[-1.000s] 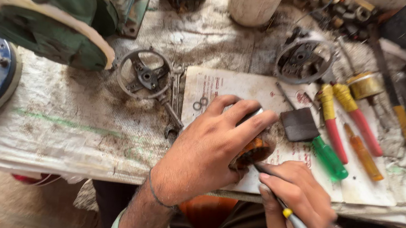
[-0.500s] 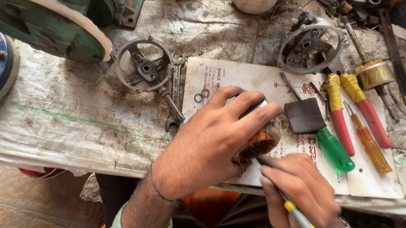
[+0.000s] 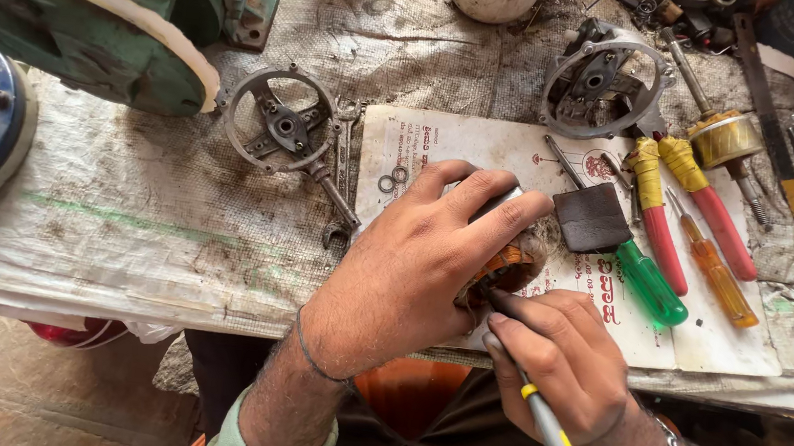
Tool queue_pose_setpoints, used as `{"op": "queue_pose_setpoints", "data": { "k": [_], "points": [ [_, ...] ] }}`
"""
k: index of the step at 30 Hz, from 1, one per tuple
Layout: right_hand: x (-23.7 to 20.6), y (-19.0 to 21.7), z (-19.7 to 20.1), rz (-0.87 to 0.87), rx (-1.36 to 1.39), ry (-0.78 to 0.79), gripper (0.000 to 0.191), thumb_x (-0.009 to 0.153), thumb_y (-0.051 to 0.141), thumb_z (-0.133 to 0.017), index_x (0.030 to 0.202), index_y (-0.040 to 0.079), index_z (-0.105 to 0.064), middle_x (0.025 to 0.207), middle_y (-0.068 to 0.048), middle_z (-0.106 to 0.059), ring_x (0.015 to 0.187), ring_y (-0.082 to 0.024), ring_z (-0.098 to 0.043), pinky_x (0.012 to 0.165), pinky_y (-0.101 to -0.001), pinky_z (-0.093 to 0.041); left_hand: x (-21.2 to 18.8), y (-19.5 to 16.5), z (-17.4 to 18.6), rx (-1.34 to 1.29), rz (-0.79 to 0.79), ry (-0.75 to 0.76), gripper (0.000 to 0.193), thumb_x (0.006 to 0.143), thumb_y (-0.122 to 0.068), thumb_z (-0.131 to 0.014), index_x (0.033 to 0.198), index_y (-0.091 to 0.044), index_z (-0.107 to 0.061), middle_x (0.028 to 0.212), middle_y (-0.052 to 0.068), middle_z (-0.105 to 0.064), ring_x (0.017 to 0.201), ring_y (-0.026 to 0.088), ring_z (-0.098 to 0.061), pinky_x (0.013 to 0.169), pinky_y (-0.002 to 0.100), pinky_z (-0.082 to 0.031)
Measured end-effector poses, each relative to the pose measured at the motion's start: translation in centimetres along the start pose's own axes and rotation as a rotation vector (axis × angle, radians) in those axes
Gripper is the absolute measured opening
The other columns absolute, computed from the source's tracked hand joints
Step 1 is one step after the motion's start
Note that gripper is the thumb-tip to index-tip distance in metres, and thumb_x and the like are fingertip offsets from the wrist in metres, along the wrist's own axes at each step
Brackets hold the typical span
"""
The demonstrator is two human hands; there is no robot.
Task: The person holds a small motor component on a cloth-covered workbench and repeatedly scrapes its surface with a screwdriver-like hand tool, rotating the part with the other hand to work around it. The scraping continues over the same part throughout the episode.
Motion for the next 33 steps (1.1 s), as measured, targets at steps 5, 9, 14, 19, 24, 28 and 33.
{"op": "queue_pose_setpoints", "data": {
  "k": [5, 9, 14, 19, 24, 28, 33],
  "points": [
    [0.1, 0.0, 0.1, -0.034, 0.029, -0.030, 0.026, 0.085, -0.007, -0.072, 0.108, -0.005, -0.059, 0.101, -0.021, -0.069, 0.080, -0.035, -0.070, 0.073, -0.0431, -0.056, 0.0, 0.1, -0.1, 0.038, -0.018, 0.006, 0.086, 0.065, -0.011, -0.086, 0.142, -0.013, -0.050, 0.135, 0.014, -0.056, 0.125, 0.043, -0.052, 0.104, 0.050, -0.050],
    [0.1, -0.3, -0.1, -0.052, 0.034, -0.048, 0.023, 0.087, -0.007, -0.071, 0.106, -0.004, -0.060, 0.099, -0.020, -0.069, 0.079, -0.035, -0.070, 0.073, -0.0424, -0.057, 0.0, 0.0, -0.1, 0.011, -0.030, -0.010, 0.087, 0.064, -0.014, -0.088, 0.142, -0.012, -0.050, 0.135, 0.014, -0.055, 0.125, 0.043, -0.052, 0.104, 0.050, -0.050],
    [0.2, -0.3, -0.1, -0.091, 0.055, -0.059, 0.020, 0.087, -0.006, -0.073, 0.104, -0.004, -0.061, 0.096, -0.019, -0.070, 0.079, -0.032, -0.071, 0.071, -0.0397, -0.057, 0.0, 0.0, 0.0, 0.015, -0.032, -0.001, 0.087, 0.064, -0.014, -0.088, 0.142, -0.012, -0.050, 0.134, 0.014, -0.055, 0.124, 0.042, -0.052, 0.105, 0.049, -0.049],
    [0.4, 0.6, 0.3, -0.099, 0.031, -0.074, 0.021, 0.087, -0.006, -0.072, 0.105, -0.004, -0.061, 0.095, -0.019, -0.070, 0.079, -0.031, -0.071, 0.072, -0.0391, -0.057, 0.0, 0.1, 0.0, 0.040, -0.034, 0.001, 0.083, 0.068, -0.014, -0.087, 0.142, -0.011, -0.051, 0.134, 0.014, -0.056, 0.124, 0.042, -0.053, 0.105, 0.049, -0.049],
    [0.9, 1.6, 0.2, -0.111, -0.042, 0.008, 0.025, 0.084, -0.004, -0.073, 0.106, -0.006, -0.062, 0.098, -0.022, -0.069, 0.082, -0.036, -0.070, 0.073, -0.0415, -0.057, 0.1, 0.2, -0.4, 0.053, -0.042, 0.001, 0.082, 0.068, -0.016, -0.087, 0.141, -0.010, -0.051, 0.134, 0.015, -0.057, 0.123, 0.042, -0.053, 0.104, 0.049, -0.049],
    [1.3, 1.7, 0.2, -0.156, -0.030, -0.017, 0.024, 0.084, -0.006, -0.073, 0.106, -0.005, -0.063, 0.098, -0.021, -0.070, 0.084, -0.035, -0.071, 0.074, -0.0407, -0.058, 0.1, 0.2, -0.5, 0.053, -0.045, -0.001, 0.082, 0.069, -0.016, -0.088, 0.142, -0.010, -0.051, 0.134, 0.014, -0.057, 0.123, 0.041, -0.054, 0.105, 0.049, -0.049],
    [1.2, 1.4, 0.6, -0.198, 0.008, -0.070, 0.022, 0.088, -0.005, -0.073, 0.107, -0.003, -0.063, 0.100, -0.019, -0.071, 0.086, -0.030, -0.074, 0.076, -0.0369, -0.060, 0.1, 0.3, -0.4, 0.036, -0.042, 0.012, 0.089, 0.063, -0.015, -0.089, 0.143, -0.010, -0.049, 0.135, 0.014, -0.055, 0.124, 0.041, -0.053, 0.104, 0.048, -0.049]
  ]
}}
Point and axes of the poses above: each hand's wrist, its own x-axis towards the middle knuckle, its own z-axis out of the back of the hand, y = z × x, the point moved 2 cm from there along x, towards the middle knuckle
